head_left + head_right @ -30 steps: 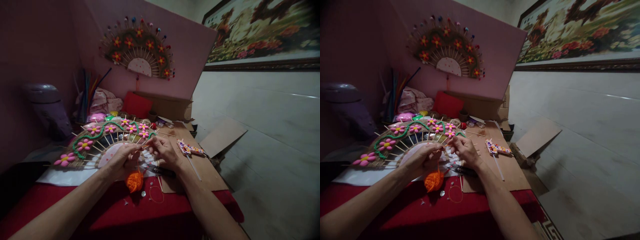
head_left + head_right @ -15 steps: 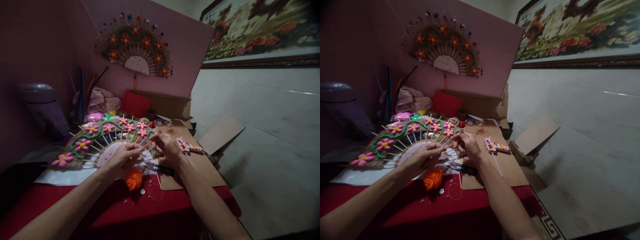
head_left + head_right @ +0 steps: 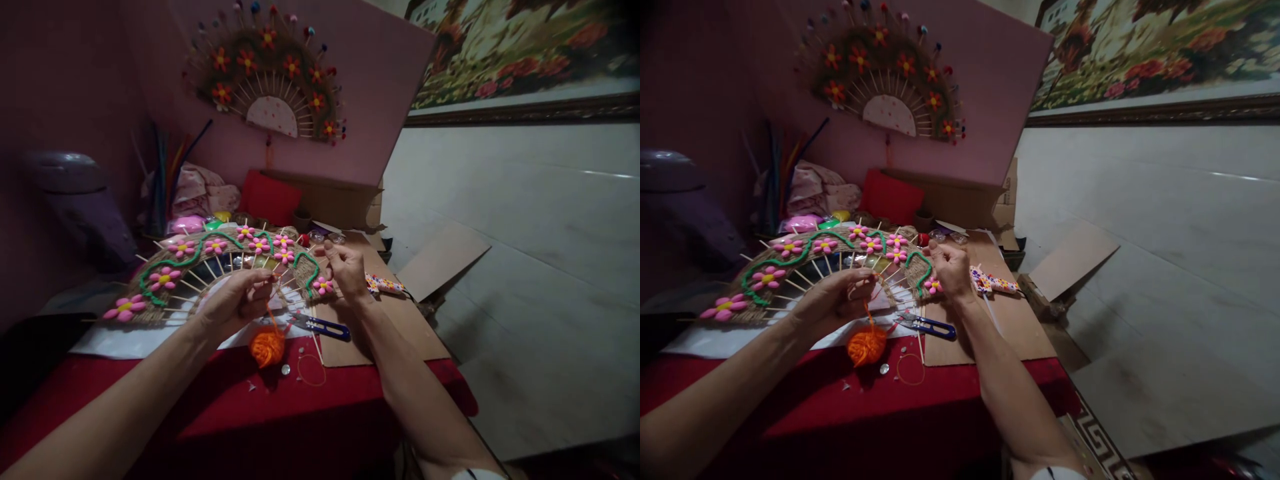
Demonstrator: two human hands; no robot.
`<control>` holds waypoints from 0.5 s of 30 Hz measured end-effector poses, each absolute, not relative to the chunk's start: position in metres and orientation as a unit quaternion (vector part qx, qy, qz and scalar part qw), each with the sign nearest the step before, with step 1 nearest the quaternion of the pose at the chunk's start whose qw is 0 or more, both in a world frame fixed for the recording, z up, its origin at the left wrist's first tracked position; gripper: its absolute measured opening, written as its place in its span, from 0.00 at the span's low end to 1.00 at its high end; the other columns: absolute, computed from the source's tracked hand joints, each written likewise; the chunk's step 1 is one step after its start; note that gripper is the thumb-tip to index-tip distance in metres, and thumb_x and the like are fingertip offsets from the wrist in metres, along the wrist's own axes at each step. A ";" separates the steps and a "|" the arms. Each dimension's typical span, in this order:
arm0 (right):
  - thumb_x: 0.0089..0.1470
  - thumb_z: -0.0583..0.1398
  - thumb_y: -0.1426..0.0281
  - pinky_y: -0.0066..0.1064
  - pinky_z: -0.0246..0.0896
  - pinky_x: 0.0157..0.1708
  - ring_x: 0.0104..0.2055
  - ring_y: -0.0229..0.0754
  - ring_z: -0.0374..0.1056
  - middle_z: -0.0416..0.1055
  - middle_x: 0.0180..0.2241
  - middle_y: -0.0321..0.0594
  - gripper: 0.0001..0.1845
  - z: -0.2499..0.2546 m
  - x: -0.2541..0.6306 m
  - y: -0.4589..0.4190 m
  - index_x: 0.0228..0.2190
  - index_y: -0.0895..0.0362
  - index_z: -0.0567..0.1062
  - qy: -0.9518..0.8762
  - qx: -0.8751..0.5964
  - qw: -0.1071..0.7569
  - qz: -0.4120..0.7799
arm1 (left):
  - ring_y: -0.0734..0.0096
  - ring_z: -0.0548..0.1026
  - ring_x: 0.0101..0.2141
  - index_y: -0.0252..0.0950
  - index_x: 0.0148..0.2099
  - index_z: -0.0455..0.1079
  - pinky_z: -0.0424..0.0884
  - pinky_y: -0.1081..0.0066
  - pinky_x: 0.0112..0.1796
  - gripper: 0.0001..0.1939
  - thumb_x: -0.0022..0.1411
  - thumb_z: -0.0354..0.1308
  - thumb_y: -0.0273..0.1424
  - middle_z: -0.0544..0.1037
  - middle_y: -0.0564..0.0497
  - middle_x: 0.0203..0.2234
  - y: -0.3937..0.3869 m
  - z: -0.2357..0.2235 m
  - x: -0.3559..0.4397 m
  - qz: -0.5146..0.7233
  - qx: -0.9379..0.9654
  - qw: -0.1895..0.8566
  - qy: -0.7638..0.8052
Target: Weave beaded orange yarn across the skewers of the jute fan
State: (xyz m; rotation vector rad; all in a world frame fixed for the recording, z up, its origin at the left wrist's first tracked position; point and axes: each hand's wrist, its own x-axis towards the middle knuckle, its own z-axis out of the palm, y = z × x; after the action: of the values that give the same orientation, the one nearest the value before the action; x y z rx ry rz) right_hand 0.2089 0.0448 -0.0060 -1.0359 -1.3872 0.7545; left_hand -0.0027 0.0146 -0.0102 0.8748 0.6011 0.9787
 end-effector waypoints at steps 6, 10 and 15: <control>0.51 0.59 0.52 0.23 0.44 0.12 0.14 0.29 0.54 0.68 0.20 0.32 0.23 0.002 0.185 0.018 0.41 0.55 0.76 -0.666 -0.315 0.444 0.510 | 0.86 0.46 0.14 0.34 0.24 0.61 0.44 0.81 0.13 0.12 0.55 0.59 0.30 0.55 0.61 0.14 0.014 -0.010 -0.001 0.438 0.437 0.727 0.299; 0.45 0.65 0.60 0.23 0.53 0.15 0.17 0.30 0.59 0.69 0.23 0.32 0.15 -0.004 0.174 0.016 0.33 0.57 0.74 -0.658 -0.320 0.424 0.534 | 0.86 0.47 0.13 0.34 0.23 0.60 0.44 0.80 0.14 0.13 0.58 0.57 0.31 0.54 0.61 0.13 0.014 -0.012 -0.001 0.426 0.476 0.708 0.301; 0.48 0.63 0.64 0.22 0.46 0.14 0.15 0.28 0.53 0.61 0.16 0.27 0.12 -0.007 0.173 0.019 0.24 0.58 0.70 -0.647 -0.337 0.459 0.507 | 0.86 0.47 0.13 0.34 0.24 0.60 0.43 0.79 0.15 0.14 0.58 0.58 0.32 0.54 0.61 0.13 0.015 -0.014 -0.002 0.414 0.485 0.708 0.304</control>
State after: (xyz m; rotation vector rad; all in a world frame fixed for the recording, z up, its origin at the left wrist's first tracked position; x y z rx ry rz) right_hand 0.1734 0.0194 -0.0069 -0.8301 -1.5939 1.2475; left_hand -0.0021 0.0147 -0.0136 1.0771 0.6755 0.9206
